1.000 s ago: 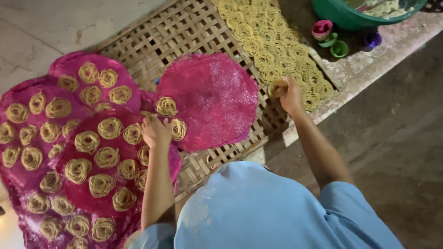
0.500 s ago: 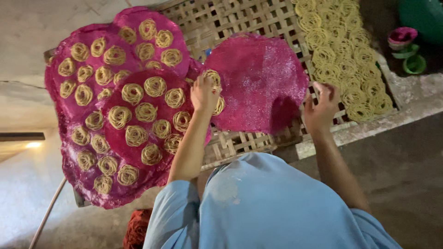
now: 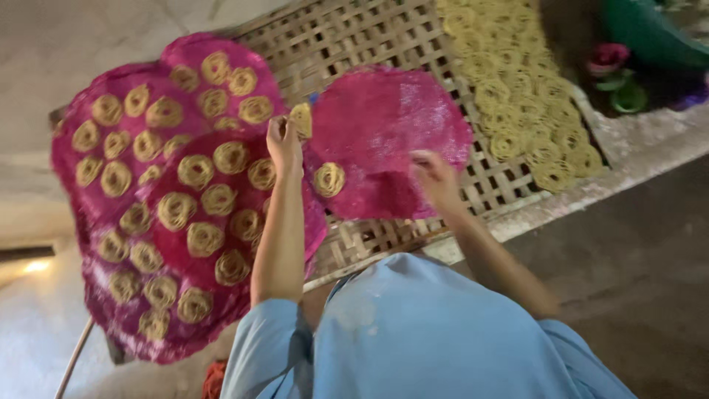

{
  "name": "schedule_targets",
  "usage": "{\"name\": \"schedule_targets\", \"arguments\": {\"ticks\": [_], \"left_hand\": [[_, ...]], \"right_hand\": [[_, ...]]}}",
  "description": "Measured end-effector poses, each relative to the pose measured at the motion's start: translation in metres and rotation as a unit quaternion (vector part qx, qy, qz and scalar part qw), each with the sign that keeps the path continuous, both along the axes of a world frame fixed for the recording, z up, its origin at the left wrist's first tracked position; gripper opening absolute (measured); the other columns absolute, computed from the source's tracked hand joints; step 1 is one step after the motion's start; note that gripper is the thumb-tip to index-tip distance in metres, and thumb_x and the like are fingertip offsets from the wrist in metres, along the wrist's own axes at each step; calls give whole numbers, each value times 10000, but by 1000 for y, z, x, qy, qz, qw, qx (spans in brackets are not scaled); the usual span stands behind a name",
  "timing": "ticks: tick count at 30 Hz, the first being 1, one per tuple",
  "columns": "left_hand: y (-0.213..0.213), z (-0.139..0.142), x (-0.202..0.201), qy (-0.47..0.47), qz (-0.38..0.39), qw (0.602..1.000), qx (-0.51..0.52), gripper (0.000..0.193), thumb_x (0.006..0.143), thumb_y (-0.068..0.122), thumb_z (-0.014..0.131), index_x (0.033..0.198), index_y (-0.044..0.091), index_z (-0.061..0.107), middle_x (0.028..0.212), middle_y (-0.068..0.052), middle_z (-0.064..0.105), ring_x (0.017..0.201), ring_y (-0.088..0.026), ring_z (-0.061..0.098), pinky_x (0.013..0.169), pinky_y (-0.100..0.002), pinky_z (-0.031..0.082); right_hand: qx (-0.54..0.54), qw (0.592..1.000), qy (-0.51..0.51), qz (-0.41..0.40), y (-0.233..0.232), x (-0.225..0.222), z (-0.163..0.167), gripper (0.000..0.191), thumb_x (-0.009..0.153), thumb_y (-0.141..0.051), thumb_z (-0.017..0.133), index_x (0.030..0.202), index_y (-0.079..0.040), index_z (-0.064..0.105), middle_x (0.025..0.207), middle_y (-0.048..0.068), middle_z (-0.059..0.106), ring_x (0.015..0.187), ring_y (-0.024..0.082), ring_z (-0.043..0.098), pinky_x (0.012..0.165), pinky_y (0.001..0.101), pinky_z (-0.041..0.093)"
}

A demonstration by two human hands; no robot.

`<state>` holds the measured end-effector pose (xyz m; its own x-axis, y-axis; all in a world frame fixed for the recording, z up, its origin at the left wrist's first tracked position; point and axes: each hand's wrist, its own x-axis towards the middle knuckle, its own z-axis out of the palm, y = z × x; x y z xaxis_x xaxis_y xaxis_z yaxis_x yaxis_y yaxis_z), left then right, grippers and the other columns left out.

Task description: The person arranges small coiled dough pieces on pink circular mats and places them into a woven basket. They then transfer the mats into a large metal pot and cover it. The person continues to arrange more dough coils on additional mats and places them on a drying rack.

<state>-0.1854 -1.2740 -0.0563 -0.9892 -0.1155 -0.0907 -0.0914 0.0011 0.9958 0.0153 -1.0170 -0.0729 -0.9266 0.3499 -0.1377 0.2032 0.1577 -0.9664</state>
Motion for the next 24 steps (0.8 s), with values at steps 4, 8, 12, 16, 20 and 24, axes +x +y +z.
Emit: {"name": "schedule_targets", "arguments": {"ticks": [4,8,12,16,20,24], "left_hand": [[58,-4,41,-55,-235,964,109,143,1014,175,640,1101,61,642,958,4,649,844,-117,589,735,-272,499],[104,0,111,-87,-363,927,-27,277,1001,234,646,1252,116,665,1120,-41,715,1018,-161,657,871,-328,544],[92,9,130,-32,-370,920,-127,471,949,245,643,1405,151,574,1333,-60,689,1229,-214,663,1040,-399,540],[34,0,101,98,-332,783,-517,558,944,210,682,1448,59,498,1464,-170,525,1276,-342,547,1000,-455,491],[-7,-30,90,90,-310,798,-508,493,922,114,661,1408,85,585,1409,-151,572,1251,-355,584,985,-456,516],[-17,-52,82,118,-288,784,-536,366,909,219,723,1237,68,659,1264,-153,620,1188,-371,609,994,-478,519]], "right_hand": [[-439,898,11,17,-15,-18,-14,385,983,-246,644,1323,-68,617,1282,97,690,1187,214,660,1018,364,539],[-436,899,4,-40,13,2,-28,332,990,-180,674,1265,6,664,1192,136,696,1060,233,686,933,398,562],[-309,945,22,-109,82,52,-34,268,990,-153,683,1209,2,691,1128,105,714,992,197,701,867,371,584],[-121,959,-47,-252,147,82,-36,274,1013,-176,641,1247,-42,687,1136,76,729,1019,178,702,882,309,598],[85,968,-2,-235,160,83,-46,344,940,-67,665,1281,-24,653,1175,139,706,1051,277,676,868,367,546],[390,895,25,-215,153,78,-54,365,916,-26,687,1276,2,631,1160,213,644,1074,399,640,908,464,520]]}}
